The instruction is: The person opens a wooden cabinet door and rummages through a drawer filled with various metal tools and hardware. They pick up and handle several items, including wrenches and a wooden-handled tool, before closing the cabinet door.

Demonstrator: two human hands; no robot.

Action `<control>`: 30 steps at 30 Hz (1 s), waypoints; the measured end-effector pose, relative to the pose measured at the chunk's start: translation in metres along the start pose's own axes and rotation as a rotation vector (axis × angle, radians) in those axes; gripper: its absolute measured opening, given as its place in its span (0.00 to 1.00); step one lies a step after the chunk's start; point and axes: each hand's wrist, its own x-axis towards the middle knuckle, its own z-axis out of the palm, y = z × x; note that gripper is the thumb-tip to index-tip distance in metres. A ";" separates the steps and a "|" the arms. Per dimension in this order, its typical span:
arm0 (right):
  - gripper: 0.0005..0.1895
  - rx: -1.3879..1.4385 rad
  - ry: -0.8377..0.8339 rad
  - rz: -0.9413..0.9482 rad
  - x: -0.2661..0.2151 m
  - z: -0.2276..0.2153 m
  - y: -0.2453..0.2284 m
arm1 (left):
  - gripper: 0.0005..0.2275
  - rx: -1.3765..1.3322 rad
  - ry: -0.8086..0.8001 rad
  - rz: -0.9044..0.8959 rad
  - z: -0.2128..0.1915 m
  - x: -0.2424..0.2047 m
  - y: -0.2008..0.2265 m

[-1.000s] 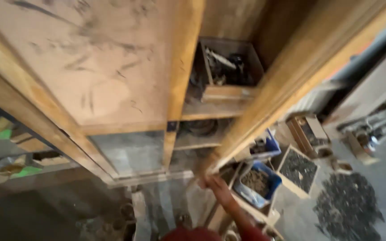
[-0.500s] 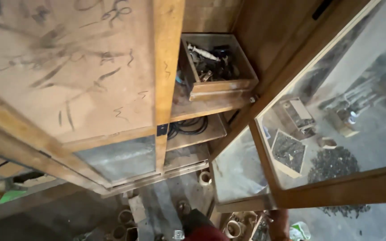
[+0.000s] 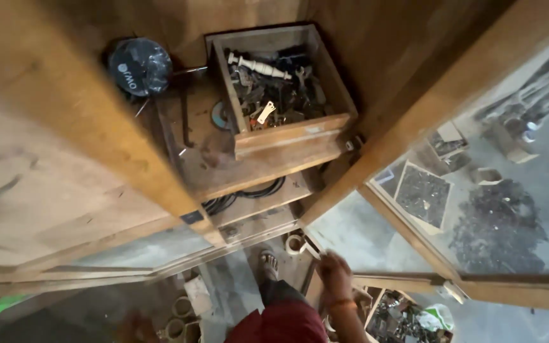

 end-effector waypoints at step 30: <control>0.29 -0.779 -0.243 -1.261 0.068 0.080 -0.379 | 0.17 1.235 0.898 1.149 0.017 0.247 0.342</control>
